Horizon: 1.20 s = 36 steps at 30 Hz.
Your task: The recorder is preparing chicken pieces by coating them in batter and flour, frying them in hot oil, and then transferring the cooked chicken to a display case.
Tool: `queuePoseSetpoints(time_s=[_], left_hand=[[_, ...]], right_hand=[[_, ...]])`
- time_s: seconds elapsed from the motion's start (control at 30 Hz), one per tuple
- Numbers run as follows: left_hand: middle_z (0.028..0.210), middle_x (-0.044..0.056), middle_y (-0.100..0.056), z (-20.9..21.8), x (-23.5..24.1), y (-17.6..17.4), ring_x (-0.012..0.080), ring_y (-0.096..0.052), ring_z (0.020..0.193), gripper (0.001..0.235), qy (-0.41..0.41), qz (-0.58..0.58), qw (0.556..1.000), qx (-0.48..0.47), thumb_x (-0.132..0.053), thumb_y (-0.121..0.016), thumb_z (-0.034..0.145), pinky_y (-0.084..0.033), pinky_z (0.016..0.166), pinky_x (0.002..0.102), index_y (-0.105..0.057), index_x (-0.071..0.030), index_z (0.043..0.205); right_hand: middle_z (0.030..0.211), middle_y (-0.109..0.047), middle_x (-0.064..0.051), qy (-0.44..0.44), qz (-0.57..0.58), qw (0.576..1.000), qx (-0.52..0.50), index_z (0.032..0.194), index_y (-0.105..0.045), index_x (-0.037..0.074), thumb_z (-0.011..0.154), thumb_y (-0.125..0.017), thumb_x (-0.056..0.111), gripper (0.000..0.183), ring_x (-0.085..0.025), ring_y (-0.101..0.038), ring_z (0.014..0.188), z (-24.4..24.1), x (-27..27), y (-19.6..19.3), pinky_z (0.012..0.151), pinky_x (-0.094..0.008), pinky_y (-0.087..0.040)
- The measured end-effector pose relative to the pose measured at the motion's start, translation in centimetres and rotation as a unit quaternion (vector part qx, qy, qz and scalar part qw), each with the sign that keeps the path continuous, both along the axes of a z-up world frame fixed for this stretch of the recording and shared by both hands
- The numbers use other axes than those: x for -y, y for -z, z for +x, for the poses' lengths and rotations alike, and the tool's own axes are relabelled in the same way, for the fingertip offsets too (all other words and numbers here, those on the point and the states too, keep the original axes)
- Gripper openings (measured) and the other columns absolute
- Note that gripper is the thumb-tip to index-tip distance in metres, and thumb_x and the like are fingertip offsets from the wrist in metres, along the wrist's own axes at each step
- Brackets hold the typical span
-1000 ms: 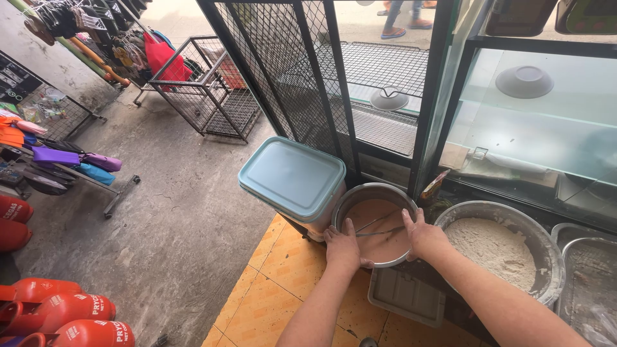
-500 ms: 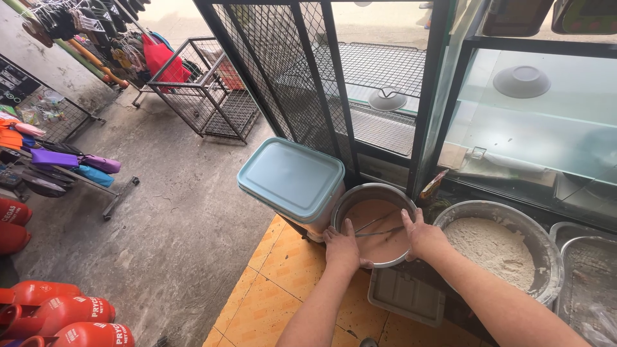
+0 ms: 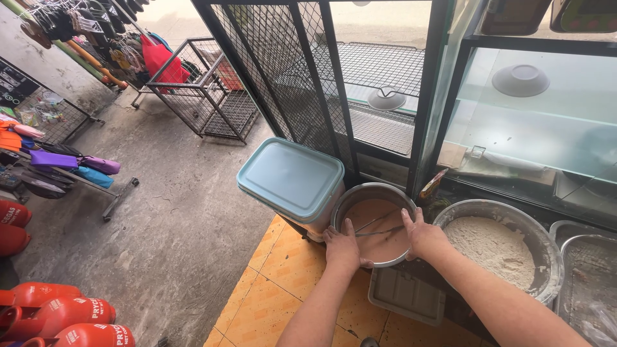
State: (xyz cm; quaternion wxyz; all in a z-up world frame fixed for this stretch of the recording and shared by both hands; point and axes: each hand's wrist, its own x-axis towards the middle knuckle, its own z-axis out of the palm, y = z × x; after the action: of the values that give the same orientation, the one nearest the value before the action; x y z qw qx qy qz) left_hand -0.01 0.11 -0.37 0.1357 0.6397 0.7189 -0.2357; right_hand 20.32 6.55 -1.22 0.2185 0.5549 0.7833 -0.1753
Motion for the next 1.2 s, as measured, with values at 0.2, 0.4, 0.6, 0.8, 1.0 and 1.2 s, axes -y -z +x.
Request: queuePoseSetpoints(time_s=[0.2, 0.4, 0.6, 0.8, 1.0, 1.2], left_hand=[[0.155, 0.043, -0.028, 0.0, 0.1, 0.1, 0.0510, -0.031, 0.147, 0.150, -0.010, 0.018, 1.000, 0.014, -0.078, -0.082, 0.066, -0.021, 0.122, 0.052, 0.003, -0.004, 0.165], [0.150, 0.043, -0.035, -0.3, 0.4, 0.8, 0.0486, -0.036, 0.145, 0.148, -0.002, 0.057, 0.998, 0.016, -0.077, -0.084, 0.063, -0.023, 0.122, 0.050, -0.004, -0.003, 0.163], [0.144, 0.039, -0.045, -0.2, 0.7, 0.2, 0.0457, -0.043, 0.139, 0.142, 0.012, 0.071, 0.997, -0.011, -0.077, -0.082, 0.064, -0.028, 0.118, 0.048, -0.010, -0.004, 0.162], [0.142, 0.039, -0.047, 0.0, 0.3, -0.4, 0.0442, -0.041, 0.140, 0.141, 0.026, 0.023, 0.999, -0.028, -0.079, -0.078, 0.069, -0.029, 0.117, 0.048, -0.007, -0.001, 0.162], [0.140, 0.036, -0.050, -0.1, 0.5, -0.3, 0.0443, -0.042, 0.139, 0.140, 0.037, 0.037, 0.998, -0.019, -0.079, -0.078, 0.069, -0.029, 0.117, 0.048, -0.009, -0.001, 0.162], [0.137, 0.034, -0.054, 0.0, 0.6, -0.9, 0.0424, -0.046, 0.134, 0.140, 0.043, 0.035, 0.998, -0.028, -0.079, -0.078, 0.069, -0.032, 0.113, 0.046, -0.011, 0.000, 0.162]], right_hand=[[0.168, -0.010, -0.029, 0.011, 0.040, 0.997, -0.060, 0.163, -0.003, 0.015, 0.061, -0.099, 0.033, 0.141, -0.039, -0.067, 0.119, 0.7, 0.6, 0.3, 0.096, -0.039, -0.059], [0.163, -0.017, -0.033, -0.006, 0.084, 0.992, -0.091, 0.163, -0.006, 0.010, 0.057, -0.099, 0.036, 0.143, -0.040, -0.068, 0.115, 1.2, 0.6, 2.5, 0.094, -0.043, -0.058], [0.166, -0.012, -0.028, 0.018, 0.057, 0.995, -0.083, 0.163, -0.004, 0.011, 0.059, -0.098, 0.033, 0.142, -0.040, -0.066, 0.116, 0.8, 0.8, 1.4, 0.091, -0.044, -0.058], [0.167, -0.007, -0.030, 0.012, 0.037, 0.997, -0.059, 0.164, -0.001, 0.009, 0.061, -0.098, 0.034, 0.144, -0.037, -0.066, 0.117, 0.6, 0.8, 1.2, 0.092, -0.040, -0.058], [0.169, -0.002, -0.028, 0.020, 0.015, 0.999, -0.036, 0.164, 0.003, 0.012, 0.062, -0.098, 0.037, 0.145, -0.036, -0.065, 0.121, 0.3, 0.7, 0.7, 0.092, -0.039, -0.058], [0.168, -0.002, -0.029, 0.013, 0.019, 0.999, -0.030, 0.164, 0.003, 0.010, 0.065, -0.097, 0.038, 0.144, -0.035, -0.066, 0.120, 0.3, 0.6, 1.2, 0.093, -0.039, -0.058]])
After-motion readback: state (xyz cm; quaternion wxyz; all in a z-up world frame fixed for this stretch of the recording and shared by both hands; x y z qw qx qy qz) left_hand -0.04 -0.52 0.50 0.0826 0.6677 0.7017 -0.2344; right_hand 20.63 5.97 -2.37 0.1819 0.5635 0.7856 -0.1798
